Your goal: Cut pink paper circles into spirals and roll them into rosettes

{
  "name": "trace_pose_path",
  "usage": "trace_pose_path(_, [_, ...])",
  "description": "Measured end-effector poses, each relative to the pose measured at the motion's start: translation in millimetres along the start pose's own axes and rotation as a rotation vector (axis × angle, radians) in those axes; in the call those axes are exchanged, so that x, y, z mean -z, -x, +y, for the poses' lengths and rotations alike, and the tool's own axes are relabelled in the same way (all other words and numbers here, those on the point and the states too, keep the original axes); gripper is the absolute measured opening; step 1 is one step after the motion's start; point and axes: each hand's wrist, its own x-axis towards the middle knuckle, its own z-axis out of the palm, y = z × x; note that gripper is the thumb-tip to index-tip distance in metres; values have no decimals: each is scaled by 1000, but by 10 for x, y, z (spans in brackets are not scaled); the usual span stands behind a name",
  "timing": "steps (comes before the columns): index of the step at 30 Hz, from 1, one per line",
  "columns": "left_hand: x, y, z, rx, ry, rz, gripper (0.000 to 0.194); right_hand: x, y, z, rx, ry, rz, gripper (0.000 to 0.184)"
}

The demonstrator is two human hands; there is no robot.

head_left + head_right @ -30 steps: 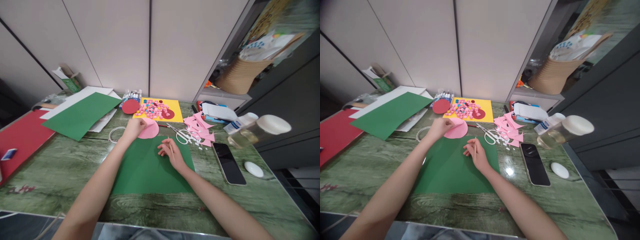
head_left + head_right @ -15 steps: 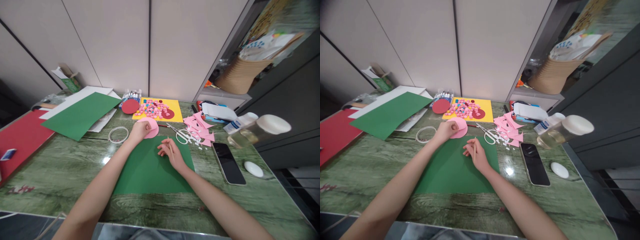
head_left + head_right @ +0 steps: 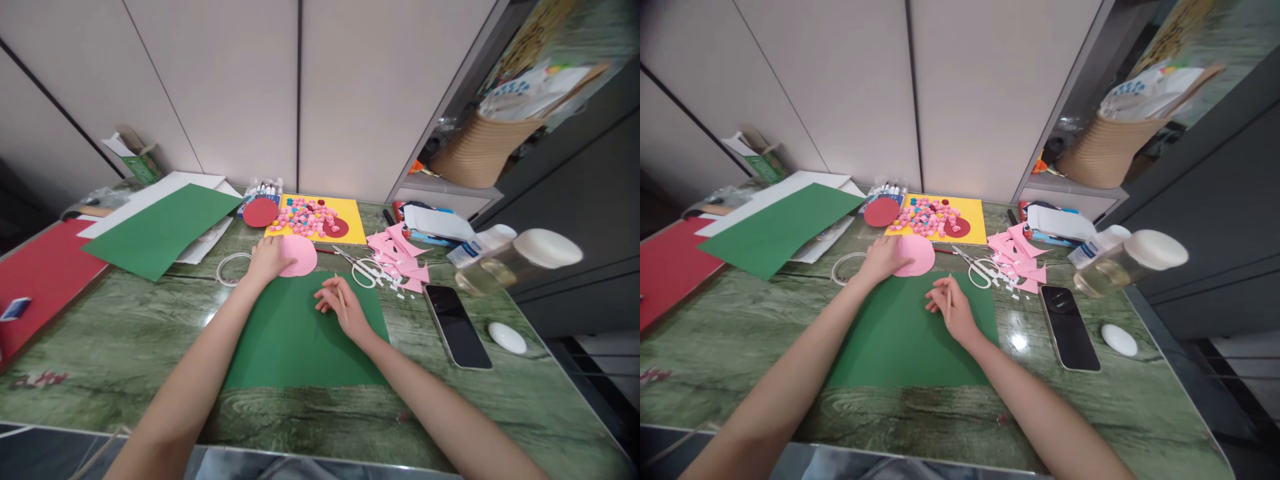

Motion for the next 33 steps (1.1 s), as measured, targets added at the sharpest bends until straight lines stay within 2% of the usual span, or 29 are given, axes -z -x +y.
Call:
trace_pose_path(6, [31, 41, 58, -40, -25, 22, 63, 5, -1, 15, 0, 13, -1, 21])
trace_pose_path(11, [18, 32, 52, -38, 8, -13, 61, 3, -3, 12, 5, 24, -6, 22])
trace_pose_path(16, [-30, 12, 35, -36, 57, -51, 66, 1, -1, 9, 6, 18, -8, 22])
trace_pose_path(25, [-100, 38, 183, -96, 111, -78, 72, -8, -4, 2, -3, 20, -5, 23])
trace_pose_path(33, [-65, 36, 157, 0, 119, -47, 71, -7, 3, 7, -4, 24, -10, 21])
